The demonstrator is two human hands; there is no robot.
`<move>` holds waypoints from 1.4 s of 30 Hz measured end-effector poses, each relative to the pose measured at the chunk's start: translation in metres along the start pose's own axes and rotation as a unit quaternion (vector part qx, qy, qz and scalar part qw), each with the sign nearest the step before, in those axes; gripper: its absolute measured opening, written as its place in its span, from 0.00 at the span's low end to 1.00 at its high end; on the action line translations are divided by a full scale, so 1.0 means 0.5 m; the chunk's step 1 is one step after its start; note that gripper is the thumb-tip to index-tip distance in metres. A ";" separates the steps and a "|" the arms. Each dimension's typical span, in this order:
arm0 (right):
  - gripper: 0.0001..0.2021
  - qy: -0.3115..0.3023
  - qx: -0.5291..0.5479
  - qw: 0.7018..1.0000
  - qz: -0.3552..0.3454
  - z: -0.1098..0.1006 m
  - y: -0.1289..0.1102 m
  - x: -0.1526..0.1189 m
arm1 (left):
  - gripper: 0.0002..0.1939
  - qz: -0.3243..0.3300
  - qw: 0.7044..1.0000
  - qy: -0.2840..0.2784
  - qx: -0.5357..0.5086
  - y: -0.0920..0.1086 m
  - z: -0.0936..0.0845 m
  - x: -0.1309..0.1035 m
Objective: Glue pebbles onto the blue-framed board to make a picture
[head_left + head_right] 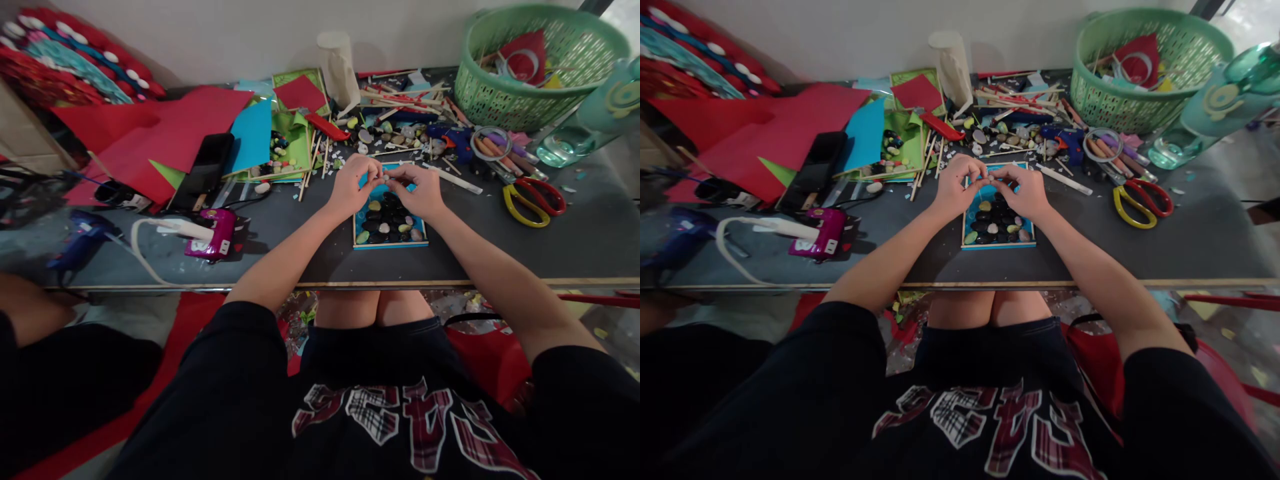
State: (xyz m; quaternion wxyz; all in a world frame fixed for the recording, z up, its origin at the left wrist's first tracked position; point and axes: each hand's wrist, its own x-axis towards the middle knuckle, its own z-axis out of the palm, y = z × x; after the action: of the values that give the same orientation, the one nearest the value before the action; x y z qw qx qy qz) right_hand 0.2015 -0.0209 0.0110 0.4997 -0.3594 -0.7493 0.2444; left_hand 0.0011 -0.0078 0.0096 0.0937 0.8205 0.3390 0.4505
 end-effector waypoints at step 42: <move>0.29 0.024 0.102 0.991 0.082 0.003 0.021 0.015 | 0.21 -0.063 0.996 0.010 0.070 -0.015 0.004 -0.007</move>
State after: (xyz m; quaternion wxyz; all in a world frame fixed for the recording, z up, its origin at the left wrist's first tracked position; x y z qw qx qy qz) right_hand 0.2012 -0.0085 0.0073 0.5298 -0.3725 -0.6762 0.3512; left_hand -0.0021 -0.0041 0.0026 0.0610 0.7977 0.4216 0.4269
